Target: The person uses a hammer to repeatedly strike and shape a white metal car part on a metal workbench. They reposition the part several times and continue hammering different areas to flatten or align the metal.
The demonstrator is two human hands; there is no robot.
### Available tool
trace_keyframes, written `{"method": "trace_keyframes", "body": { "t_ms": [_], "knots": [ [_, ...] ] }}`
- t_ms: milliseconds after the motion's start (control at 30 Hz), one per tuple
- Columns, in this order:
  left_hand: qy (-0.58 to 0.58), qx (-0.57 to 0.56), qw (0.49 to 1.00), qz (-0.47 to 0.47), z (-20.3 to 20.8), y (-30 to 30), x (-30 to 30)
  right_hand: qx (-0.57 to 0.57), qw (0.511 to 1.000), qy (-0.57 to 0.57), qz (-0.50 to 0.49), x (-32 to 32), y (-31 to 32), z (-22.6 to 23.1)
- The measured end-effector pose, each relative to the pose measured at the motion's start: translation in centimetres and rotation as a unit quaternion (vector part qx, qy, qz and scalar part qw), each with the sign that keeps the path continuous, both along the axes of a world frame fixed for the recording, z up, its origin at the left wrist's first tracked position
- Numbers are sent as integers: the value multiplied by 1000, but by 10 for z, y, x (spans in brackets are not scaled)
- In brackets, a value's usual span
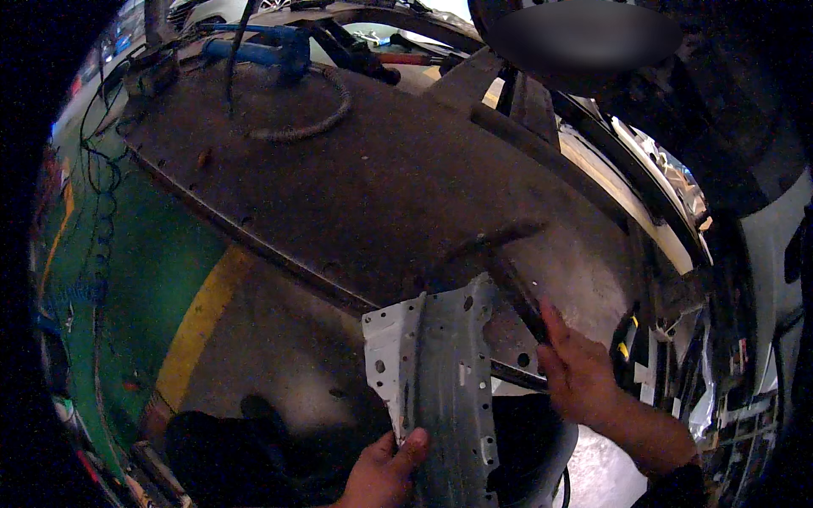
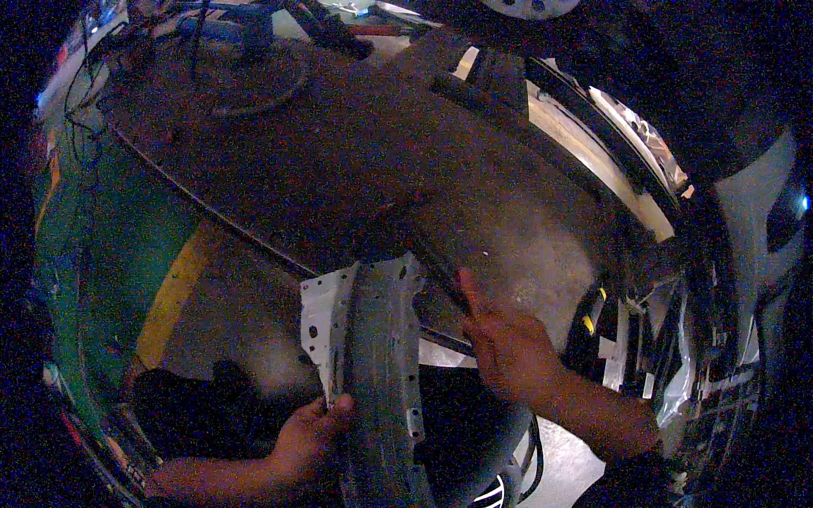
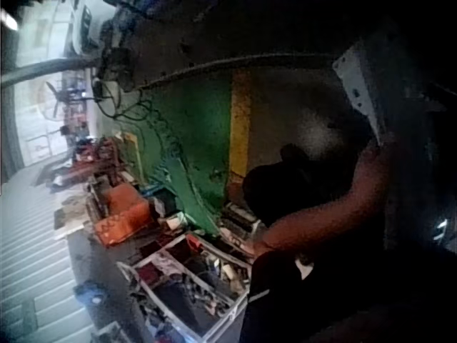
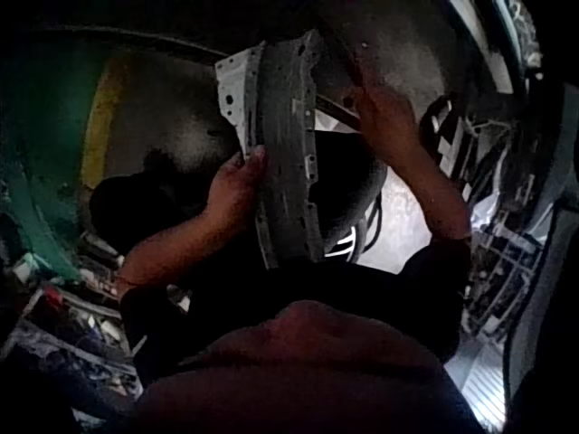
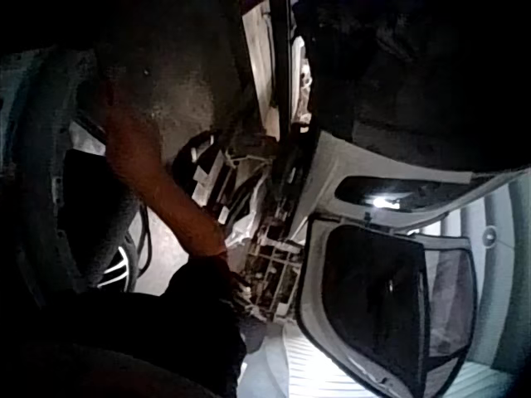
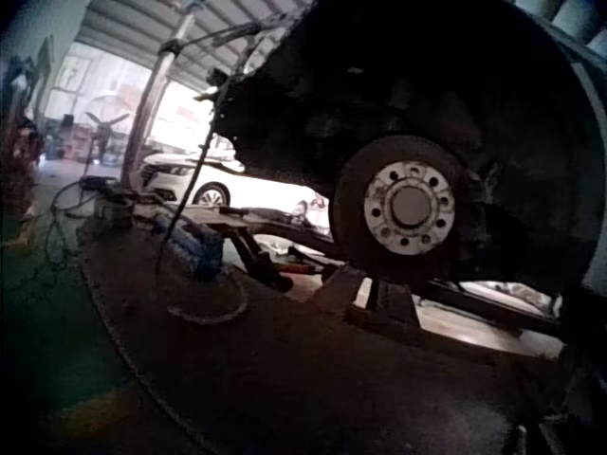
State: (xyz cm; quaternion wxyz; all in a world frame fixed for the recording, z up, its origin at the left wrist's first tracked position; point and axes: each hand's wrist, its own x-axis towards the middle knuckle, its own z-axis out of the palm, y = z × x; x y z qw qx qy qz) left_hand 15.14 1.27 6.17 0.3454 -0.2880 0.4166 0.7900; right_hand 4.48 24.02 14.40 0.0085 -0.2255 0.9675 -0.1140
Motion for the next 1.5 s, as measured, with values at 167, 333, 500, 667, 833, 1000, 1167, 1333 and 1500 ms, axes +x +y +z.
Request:
{"method": "trace_keyframes", "body": {
  "t_ms": [167,333,500,667,833,1000,1167,1333,1500],
  "knots": [
    [-12,8,1000,2,0,0,-1,112,983,-145,-10,-5,-5,6],
    [-51,40,998,23,-13,2,-1,10,999,-52,-11,7,2,-4],
    [-43,23,999,23,-11,1,-2,115,967,-226,-33,-7,-12,19],
    [-27,3,1000,6,-14,3,-3,-28,996,-68,-52,8,2,15],
    [-29,22,999,9,-9,5,-6,63,982,-175,-30,5,1,6],
    [-23,29,999,31,-7,4,-3,7,995,-97,-8,-1,3,18],
    [-49,52,997,23,-6,5,-4,90,982,-161,-30,1,-3,11],
    [-14,34,999,30,-9,1,0,56,994,-81,-38,5,-11,18],
    [6,17,1000,5,-1,2,-4,48,993,-98,-50,13,-3,-3]
  ]
}}
